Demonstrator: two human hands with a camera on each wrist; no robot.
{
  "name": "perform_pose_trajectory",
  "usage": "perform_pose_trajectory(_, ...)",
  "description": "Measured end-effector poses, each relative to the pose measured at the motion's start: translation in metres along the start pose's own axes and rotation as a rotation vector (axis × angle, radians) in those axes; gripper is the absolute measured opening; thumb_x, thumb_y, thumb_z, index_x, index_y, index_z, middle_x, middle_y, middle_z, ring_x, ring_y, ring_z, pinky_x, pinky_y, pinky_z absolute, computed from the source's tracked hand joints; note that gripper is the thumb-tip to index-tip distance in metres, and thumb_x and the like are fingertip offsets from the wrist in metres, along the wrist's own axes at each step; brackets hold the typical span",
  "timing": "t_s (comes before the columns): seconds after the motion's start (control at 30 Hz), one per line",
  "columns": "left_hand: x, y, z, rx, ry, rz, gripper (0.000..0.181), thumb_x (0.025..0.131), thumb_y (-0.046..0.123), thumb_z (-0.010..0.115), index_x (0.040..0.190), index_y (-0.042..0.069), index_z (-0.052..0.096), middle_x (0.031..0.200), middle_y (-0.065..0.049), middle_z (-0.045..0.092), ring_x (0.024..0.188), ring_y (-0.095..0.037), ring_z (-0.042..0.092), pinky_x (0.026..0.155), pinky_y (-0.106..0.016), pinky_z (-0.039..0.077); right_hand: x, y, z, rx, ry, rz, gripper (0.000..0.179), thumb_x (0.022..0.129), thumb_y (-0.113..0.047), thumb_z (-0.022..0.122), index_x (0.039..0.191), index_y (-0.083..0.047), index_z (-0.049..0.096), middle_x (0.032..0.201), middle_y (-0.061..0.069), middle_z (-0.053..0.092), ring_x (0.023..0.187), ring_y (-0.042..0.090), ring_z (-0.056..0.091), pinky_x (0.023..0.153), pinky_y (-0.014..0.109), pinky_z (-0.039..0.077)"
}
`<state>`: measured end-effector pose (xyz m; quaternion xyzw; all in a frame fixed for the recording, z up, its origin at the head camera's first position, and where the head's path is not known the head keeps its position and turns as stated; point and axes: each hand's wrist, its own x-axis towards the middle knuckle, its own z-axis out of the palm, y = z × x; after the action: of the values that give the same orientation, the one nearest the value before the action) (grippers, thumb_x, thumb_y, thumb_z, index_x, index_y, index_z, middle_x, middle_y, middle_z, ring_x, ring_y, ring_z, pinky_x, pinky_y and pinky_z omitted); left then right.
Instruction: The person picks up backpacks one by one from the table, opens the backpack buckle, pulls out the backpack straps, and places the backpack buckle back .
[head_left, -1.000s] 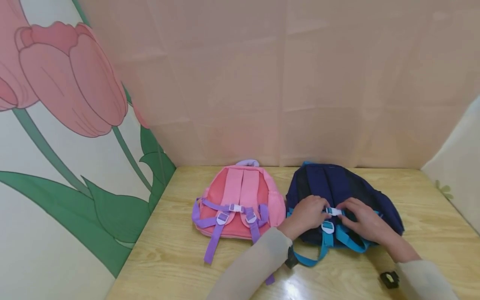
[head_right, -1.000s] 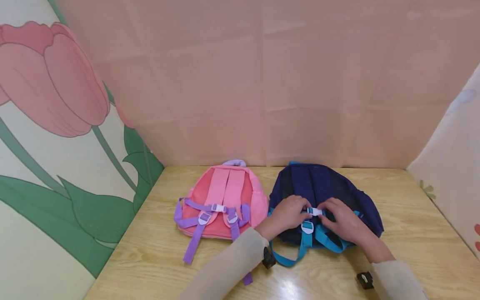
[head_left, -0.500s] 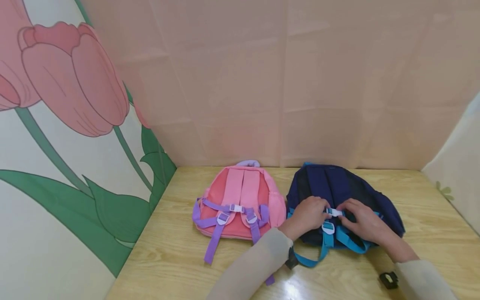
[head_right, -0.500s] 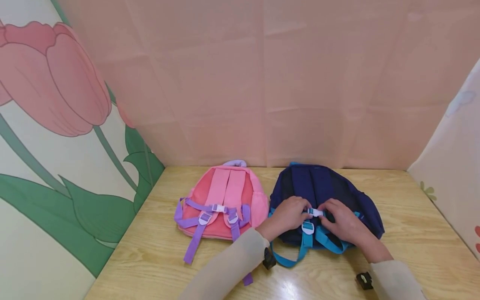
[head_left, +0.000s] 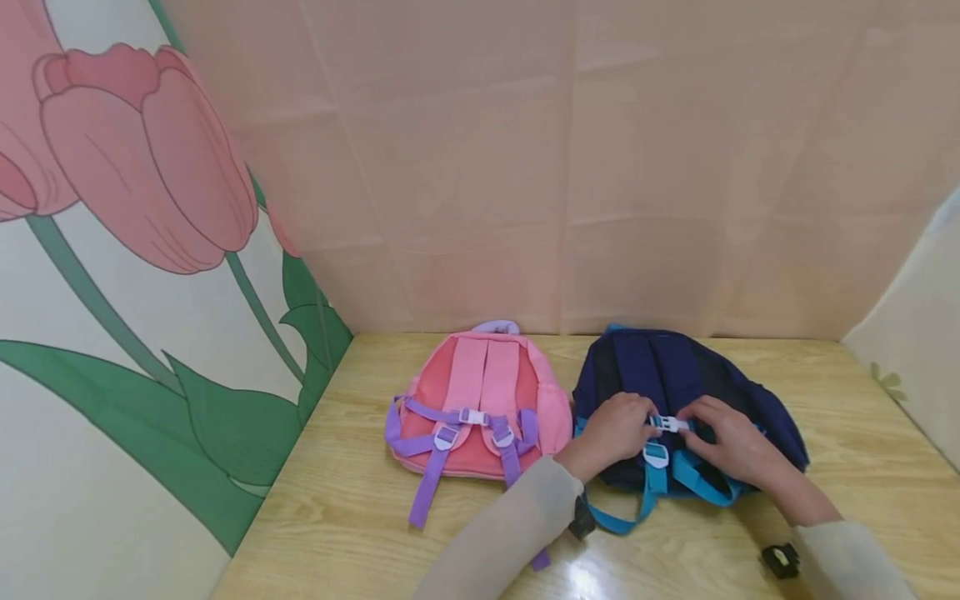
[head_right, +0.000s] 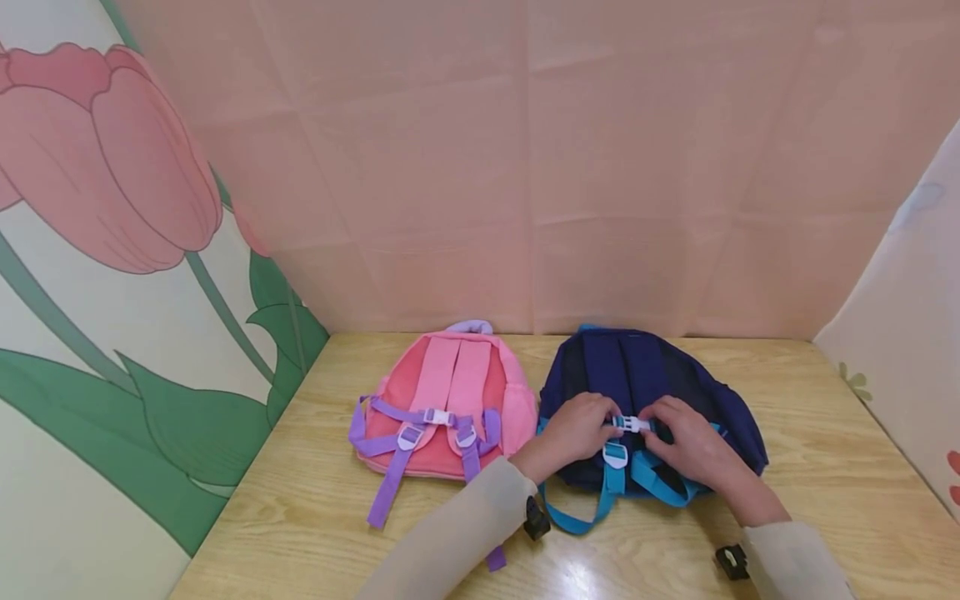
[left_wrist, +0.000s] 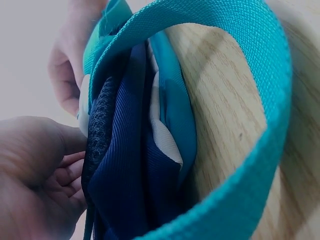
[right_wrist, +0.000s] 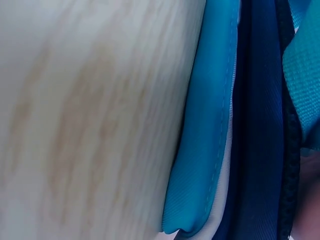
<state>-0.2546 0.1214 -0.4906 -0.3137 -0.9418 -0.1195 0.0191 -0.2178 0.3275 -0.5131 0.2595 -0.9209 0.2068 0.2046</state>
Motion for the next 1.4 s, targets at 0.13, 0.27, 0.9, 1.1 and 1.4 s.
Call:
perform_pose_trajectory(0.13, -0.001, -0.001, 0.000, -0.024, -0.006, -0.017, 0.019, 0.096, 0.041, 0.068, 0.111, 0.029, 0.071, 0.101, 0.016, 0.065, 0.094, -0.002, 0.056, 0.085, -0.013, 0.043, 0.001, -0.001, -0.001, 0.015, -0.012, 0.027, 0.023, 0.078, -0.004, 0.083, 0.096, -0.012, 0.071, 0.096, -0.004, 0.064, 0.083, 0.011, 0.058, 0.072, 0.028, 0.053)
perform_pose_trajectory(0.27, -0.002, -0.002, -0.001, -0.038, 0.001, -0.023, 0.020, 0.096, 0.041, 0.068, 0.112, 0.029, 0.071, 0.102, 0.016, 0.066, 0.096, -0.002, 0.057, 0.086, -0.012, 0.043, 0.001, 0.000, -0.005, 0.023, -0.035, 0.065, 0.022, 0.080, -0.005, 0.082, 0.097, -0.012, 0.071, 0.097, -0.003, 0.064, 0.081, 0.010, 0.055, 0.070, 0.028, 0.051)
perform_pose_trajectory(0.9, -0.006, -0.005, -0.005, -0.144, 0.012, -0.025, 0.022, 0.097, 0.039, 0.068, 0.116, 0.028, 0.068, 0.101, 0.016, 0.067, 0.092, -0.001, 0.056, 0.080, -0.012, 0.042, -0.002, 0.000, -0.015, 0.027, -0.033, 0.061, 0.023, 0.079, -0.005, 0.084, 0.100, -0.009, 0.074, 0.095, -0.002, 0.063, 0.077, 0.008, 0.050, 0.063, 0.026, 0.044)
perform_pose_trajectory(1.1, -0.009, -0.009, -0.003, -0.197, 0.013, -0.019, 0.021, 0.098, 0.037, 0.068, 0.115, 0.025, 0.068, 0.096, 0.014, 0.065, 0.090, -0.002, 0.054, 0.077, -0.012, 0.041, -0.004, -0.001, -0.013, 0.043, -0.030, 0.057, 0.024, 0.079, -0.006, 0.084, 0.101, -0.008, 0.075, 0.094, -0.002, 0.063, 0.077, 0.007, 0.051, 0.063, 0.026, 0.046)
perform_pose_trajectory(1.4, -0.011, -0.012, -0.010, -0.216, 0.018, 0.013, 0.022, 0.098, 0.036, 0.067, 0.116, 0.024, 0.067, 0.095, 0.013, 0.063, 0.092, -0.002, 0.053, 0.077, -0.011, 0.039, 0.000, -0.007, -0.017, 0.055, -0.005, 0.075, 0.023, 0.082, -0.008, 0.083, 0.103, -0.009, 0.076, 0.096, -0.001, 0.064, 0.078, 0.010, 0.053, 0.065, 0.027, 0.047)
